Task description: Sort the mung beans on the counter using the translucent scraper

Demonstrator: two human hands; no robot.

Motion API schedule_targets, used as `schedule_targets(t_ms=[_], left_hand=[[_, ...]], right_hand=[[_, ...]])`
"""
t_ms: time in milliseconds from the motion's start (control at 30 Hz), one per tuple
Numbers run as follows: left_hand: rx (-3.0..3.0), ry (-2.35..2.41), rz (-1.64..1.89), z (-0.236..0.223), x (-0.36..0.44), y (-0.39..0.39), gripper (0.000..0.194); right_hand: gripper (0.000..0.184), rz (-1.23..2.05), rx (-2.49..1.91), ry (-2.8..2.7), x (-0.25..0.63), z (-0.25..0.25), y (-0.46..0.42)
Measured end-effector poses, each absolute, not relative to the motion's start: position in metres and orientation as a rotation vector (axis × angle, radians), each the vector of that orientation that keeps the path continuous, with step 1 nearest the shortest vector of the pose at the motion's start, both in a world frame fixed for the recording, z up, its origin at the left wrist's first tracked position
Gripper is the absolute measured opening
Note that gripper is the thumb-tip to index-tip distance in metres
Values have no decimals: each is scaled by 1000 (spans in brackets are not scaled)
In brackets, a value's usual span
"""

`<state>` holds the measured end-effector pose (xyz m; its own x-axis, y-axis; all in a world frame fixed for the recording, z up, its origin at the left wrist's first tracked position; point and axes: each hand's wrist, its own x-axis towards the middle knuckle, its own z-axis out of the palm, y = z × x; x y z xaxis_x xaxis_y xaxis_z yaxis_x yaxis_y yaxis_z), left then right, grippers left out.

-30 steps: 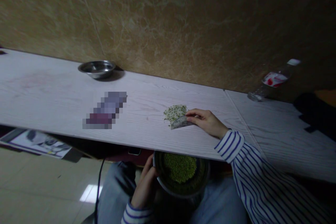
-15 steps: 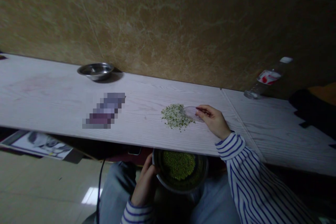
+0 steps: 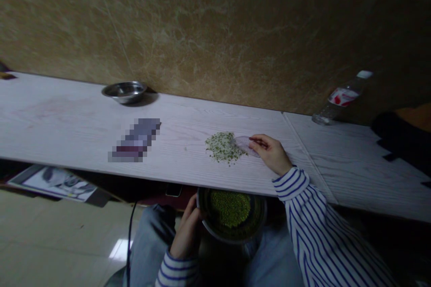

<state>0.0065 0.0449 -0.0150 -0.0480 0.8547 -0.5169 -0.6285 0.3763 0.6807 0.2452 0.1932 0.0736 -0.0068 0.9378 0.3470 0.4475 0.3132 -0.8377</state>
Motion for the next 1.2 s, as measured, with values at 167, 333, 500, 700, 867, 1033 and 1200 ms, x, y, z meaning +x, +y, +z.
schedule_targets(t_ms=[167,333,500,700,867,1033,1200], left_hand=[[244,1024,1261,-11,8,45,51],[267,1012,1232,-7,9,44,50],[272,988,1257,-7,9,43,49],[265,955,1260,-8,8,42,48],[277,966,1272,-6,8,43,47],[268,1031,1253,-2,8,43,51],[261,1024,1250,0,9,42,52]], right_hand=[[30,668,-1300,-1552,254,74,187],[29,686,-1312,-1576,255,71,183],[31,728,-1301,-1623,250,73,180],[31,771,-1265,-1719,247,76,174],[30,808,-1262,-1736,247,76,172],[30,781,-1235,-1686,248,74,173],[30,771,-1244,-1729,249,72,173]])
